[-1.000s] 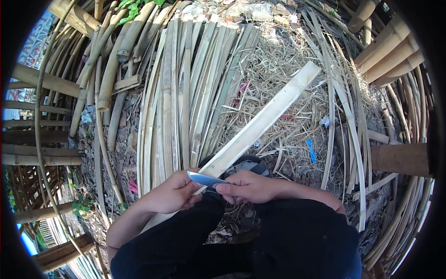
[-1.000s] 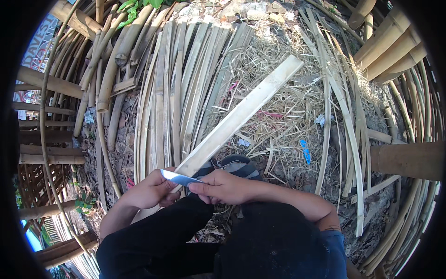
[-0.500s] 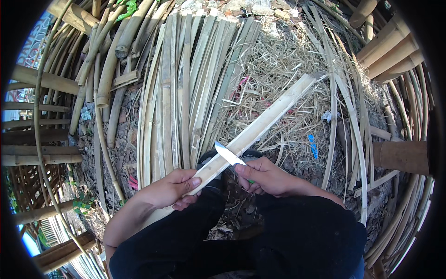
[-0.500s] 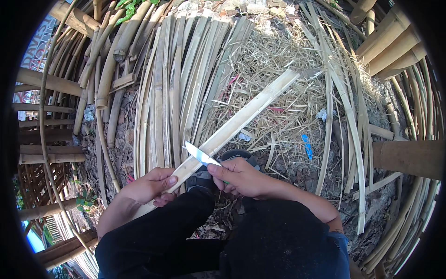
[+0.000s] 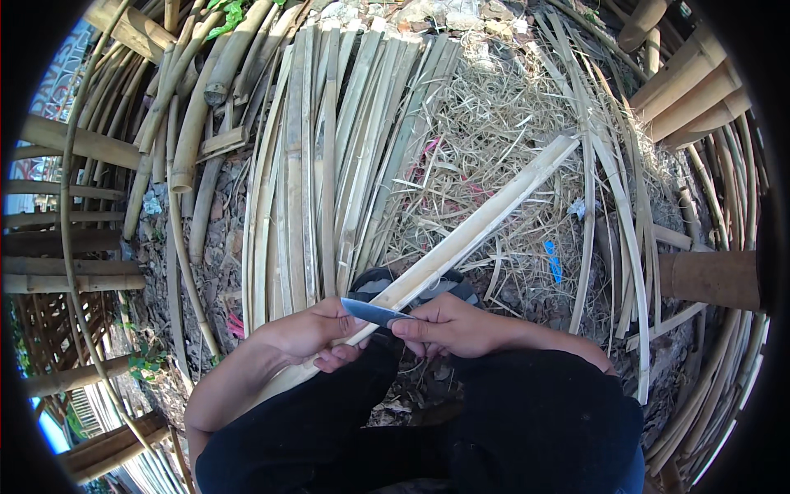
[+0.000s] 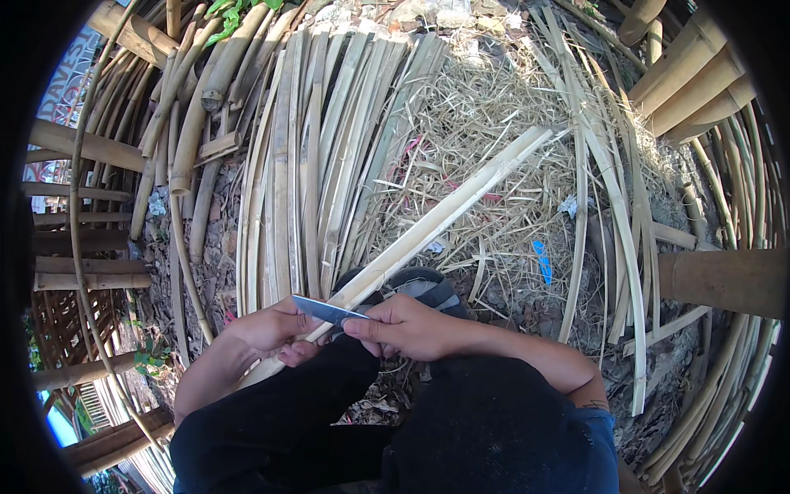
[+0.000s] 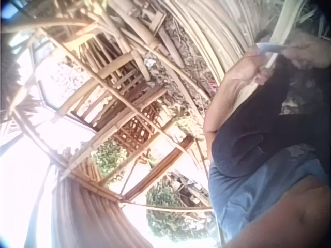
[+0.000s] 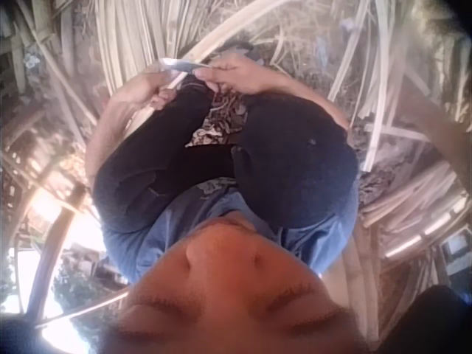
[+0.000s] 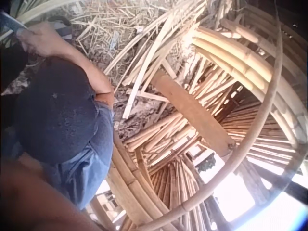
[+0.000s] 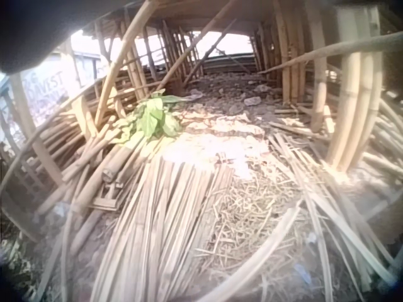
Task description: The person shapes a strip of bamboo by shaving and scraping its edges and surface using a knife.
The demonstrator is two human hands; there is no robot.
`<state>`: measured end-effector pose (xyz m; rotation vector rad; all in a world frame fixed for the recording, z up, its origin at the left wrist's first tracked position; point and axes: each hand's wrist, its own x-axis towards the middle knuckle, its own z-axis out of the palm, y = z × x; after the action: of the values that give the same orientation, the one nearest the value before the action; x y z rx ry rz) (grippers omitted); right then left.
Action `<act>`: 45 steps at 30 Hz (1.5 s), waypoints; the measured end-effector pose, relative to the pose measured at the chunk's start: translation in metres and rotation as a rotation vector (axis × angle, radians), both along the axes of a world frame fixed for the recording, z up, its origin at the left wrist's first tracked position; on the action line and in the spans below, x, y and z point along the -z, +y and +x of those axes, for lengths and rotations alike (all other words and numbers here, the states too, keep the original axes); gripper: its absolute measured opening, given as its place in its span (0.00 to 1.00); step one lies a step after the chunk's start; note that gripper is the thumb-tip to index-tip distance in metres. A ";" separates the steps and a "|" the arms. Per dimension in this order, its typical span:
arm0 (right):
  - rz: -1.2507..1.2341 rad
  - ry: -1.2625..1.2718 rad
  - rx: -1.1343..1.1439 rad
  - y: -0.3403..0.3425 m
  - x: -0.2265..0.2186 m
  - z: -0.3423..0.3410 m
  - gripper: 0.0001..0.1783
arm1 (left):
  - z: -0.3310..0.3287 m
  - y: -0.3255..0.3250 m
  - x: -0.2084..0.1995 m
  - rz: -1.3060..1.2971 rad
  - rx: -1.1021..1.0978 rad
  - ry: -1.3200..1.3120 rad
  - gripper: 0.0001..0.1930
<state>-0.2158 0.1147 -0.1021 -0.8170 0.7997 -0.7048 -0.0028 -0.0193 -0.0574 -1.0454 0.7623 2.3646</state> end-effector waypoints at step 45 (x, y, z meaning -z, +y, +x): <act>0.100 -0.017 0.013 0.005 -0.002 -0.009 0.30 | 0.005 0.002 -0.009 -0.239 0.206 0.026 0.19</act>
<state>-0.2246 0.1199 -0.1006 -0.7156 0.8193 -0.6767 0.0021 -0.0175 -0.0483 -0.9770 1.1274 2.1537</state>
